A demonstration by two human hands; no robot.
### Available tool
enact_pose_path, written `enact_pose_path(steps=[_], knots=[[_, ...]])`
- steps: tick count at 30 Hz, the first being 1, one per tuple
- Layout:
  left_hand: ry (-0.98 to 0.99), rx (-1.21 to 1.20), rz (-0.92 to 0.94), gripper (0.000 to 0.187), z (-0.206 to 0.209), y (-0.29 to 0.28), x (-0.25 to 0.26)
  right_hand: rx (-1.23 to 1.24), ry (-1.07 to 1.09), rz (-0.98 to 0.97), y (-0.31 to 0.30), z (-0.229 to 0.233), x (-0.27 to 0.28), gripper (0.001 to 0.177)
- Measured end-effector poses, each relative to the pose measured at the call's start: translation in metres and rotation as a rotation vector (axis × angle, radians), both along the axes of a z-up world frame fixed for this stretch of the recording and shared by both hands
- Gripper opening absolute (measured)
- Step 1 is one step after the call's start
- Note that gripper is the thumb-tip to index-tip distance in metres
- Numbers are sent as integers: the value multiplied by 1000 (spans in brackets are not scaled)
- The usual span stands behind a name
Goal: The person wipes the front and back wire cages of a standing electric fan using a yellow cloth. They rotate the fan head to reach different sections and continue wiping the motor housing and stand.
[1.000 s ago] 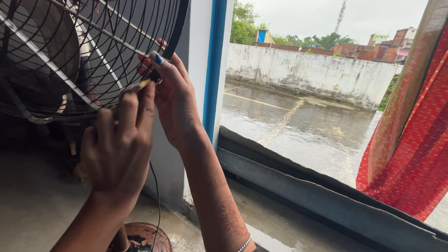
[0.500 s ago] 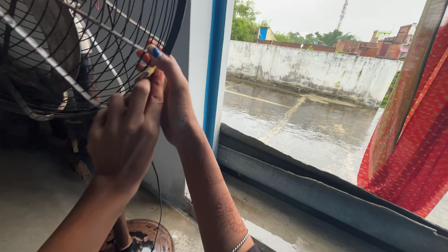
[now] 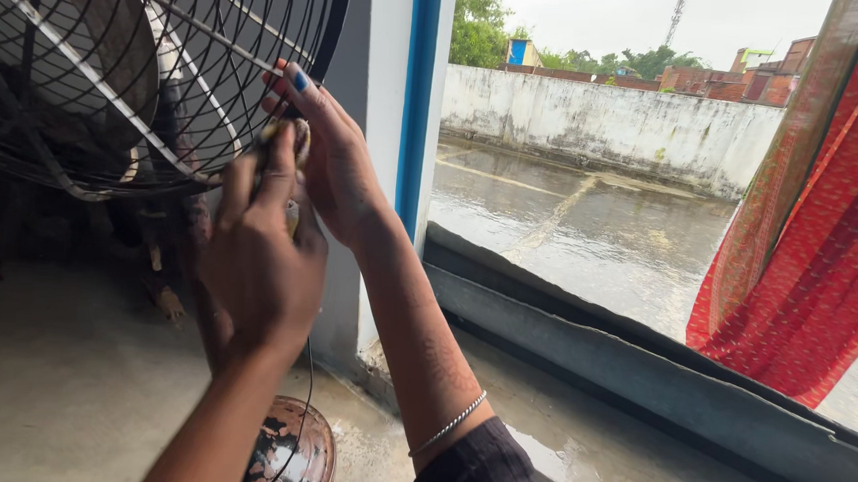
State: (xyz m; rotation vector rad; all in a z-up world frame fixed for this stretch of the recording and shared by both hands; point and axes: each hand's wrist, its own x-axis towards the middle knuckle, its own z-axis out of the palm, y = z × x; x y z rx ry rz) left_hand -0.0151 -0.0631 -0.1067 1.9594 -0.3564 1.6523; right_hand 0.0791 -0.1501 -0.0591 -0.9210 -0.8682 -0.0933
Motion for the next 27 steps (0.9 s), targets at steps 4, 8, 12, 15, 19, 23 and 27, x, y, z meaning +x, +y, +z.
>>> enact_pose_path(steps=[4, 8, 12, 15, 19, 23, 27], knots=[[-36, -98, -192, 34, -5, 12, -6, -13, -16, -157, 4, -3, 4, 70], [-78, -34, -50, 37, -27, 29, -14, 21, 22, -222, 18, -17, 8, 79], [21, 41, 52, 40, -39, 40, -6, -69, 47, -403, 31, -51, -6, 71], [-18, 135, 125, 47, -41, 44, -4, 8, -52, -275, 33, -63, -11, 55], [-148, 196, 199, 48, -31, 39, 1, -49, 103, -294, 23, -64, -6, 45], [-221, 216, 218, 39, -17, 32, 11, 50, 148, -227, 22, -67, -2, 57], [-252, 266, 296, 24, -4, 34, 22, 36, 302, -187, 26, -69, -10, 80]])
